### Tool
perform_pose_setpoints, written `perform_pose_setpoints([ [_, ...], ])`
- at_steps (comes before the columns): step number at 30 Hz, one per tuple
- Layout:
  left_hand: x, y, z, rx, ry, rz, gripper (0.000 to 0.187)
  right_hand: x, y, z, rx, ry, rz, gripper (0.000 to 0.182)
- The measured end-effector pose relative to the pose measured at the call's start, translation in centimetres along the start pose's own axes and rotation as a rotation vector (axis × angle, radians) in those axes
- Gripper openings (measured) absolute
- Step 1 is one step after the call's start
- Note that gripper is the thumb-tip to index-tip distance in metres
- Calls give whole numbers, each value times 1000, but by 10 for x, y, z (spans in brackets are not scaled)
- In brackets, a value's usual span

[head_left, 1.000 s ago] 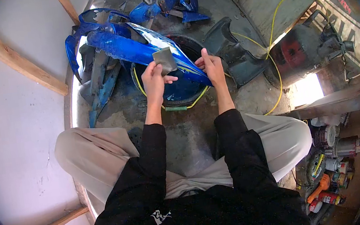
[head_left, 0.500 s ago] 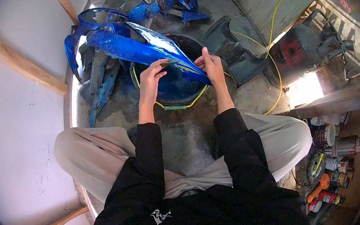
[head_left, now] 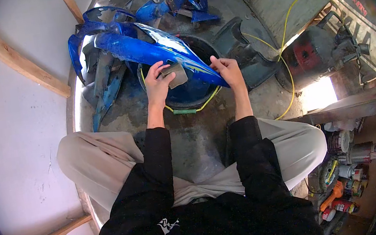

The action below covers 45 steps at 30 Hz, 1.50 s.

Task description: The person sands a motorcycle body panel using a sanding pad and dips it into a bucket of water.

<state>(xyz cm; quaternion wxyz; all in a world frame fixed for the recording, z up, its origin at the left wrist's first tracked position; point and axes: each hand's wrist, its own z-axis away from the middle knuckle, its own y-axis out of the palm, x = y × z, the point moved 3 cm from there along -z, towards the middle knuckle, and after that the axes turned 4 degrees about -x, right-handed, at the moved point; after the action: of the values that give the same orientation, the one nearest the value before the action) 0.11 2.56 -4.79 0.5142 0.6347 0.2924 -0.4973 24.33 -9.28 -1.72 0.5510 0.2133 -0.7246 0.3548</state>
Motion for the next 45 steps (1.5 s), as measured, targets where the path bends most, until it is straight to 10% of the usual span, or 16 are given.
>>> perform_pose_setpoints([
  [24,0,2,1,-37,82,-160,24,41,9,26,383,117,7,42],
  [36,-85,27,14,-157,476,-165,46,45,-2,17,421,295,-242,50],
  [45,-90,32,18,-188,584,-296,20,35,-23,16,431,309,-241,51],
])
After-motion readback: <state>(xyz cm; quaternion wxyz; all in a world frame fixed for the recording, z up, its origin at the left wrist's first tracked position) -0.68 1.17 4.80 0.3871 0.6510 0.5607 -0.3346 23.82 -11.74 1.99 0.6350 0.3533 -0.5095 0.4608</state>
